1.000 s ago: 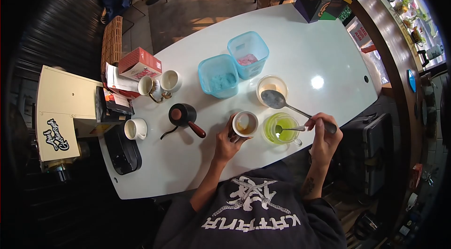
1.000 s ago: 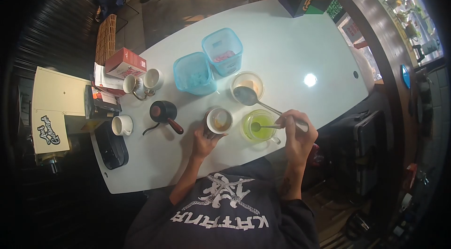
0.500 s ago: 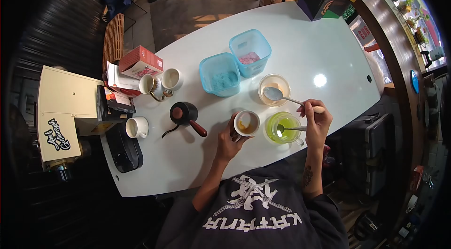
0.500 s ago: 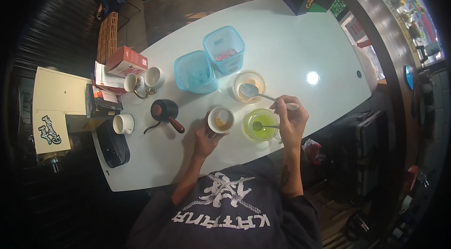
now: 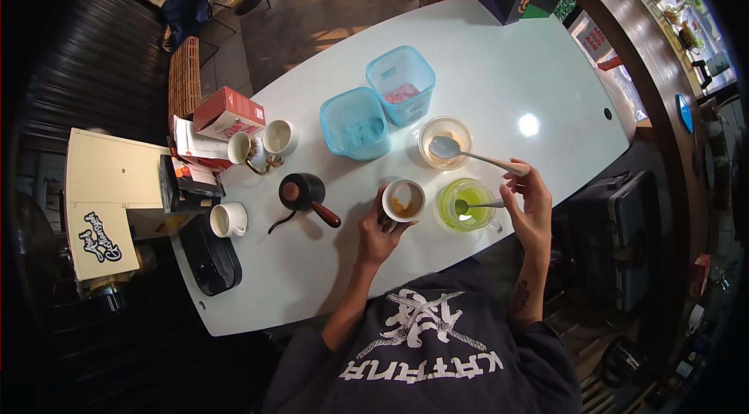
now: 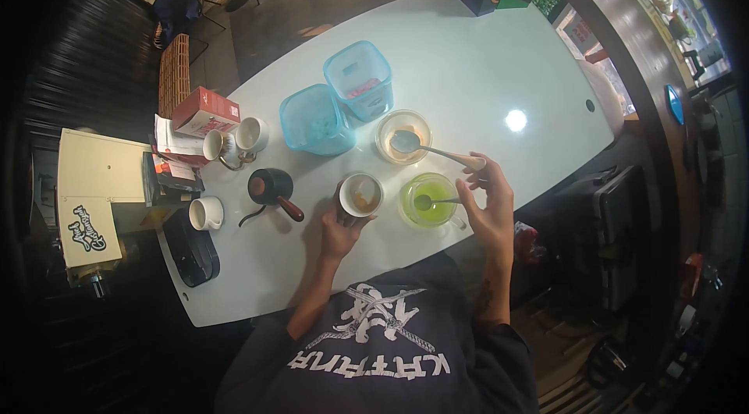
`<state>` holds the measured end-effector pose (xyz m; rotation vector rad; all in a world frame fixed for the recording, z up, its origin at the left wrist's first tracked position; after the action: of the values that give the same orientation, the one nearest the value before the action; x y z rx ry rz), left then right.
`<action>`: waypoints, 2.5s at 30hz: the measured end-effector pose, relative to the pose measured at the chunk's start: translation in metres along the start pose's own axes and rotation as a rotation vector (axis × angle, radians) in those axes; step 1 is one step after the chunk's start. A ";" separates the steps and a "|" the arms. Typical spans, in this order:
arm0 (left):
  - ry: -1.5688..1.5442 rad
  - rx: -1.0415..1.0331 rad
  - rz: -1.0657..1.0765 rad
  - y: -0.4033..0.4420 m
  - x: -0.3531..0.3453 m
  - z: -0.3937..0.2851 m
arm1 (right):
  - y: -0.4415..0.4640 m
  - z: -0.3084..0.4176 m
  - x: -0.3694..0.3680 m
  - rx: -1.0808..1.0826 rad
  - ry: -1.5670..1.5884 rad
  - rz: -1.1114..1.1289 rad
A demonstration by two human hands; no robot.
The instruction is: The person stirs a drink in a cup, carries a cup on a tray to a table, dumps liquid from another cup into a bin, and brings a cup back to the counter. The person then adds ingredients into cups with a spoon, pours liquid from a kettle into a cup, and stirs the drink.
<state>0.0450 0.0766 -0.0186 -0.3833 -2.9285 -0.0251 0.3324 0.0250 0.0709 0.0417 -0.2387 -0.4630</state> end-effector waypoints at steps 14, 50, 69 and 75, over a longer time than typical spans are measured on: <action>0.131 -0.152 -0.069 -0.025 0.011 -0.039 | -0.024 0.086 0.001 0.200 -0.582 -0.135; 0.165 0.019 -0.512 -0.123 0.202 -0.003 | -0.061 0.033 -0.334 0.508 -0.419 0.627; 0.050 -0.082 -0.350 -0.105 0.230 0.018 | -0.067 0.052 -0.313 0.378 -0.312 0.488; 0.076 -0.092 -0.354 -0.104 0.230 0.029 | -0.078 0.106 -0.281 0.345 -0.366 0.504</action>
<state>-0.2049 0.0359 -0.0035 0.1244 -2.8860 -0.2180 0.0291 0.0821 0.1047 0.2293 -0.6691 0.0818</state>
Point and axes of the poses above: each hand's wrist, its own y-axis towards the middle knuckle, its own x-axis out of the back of the hand, z = x × y, the point moved 7 cm from there along y, towards the middle knuckle, and after that the axes turned 3 degrees about -z, right-handed, at the moved point
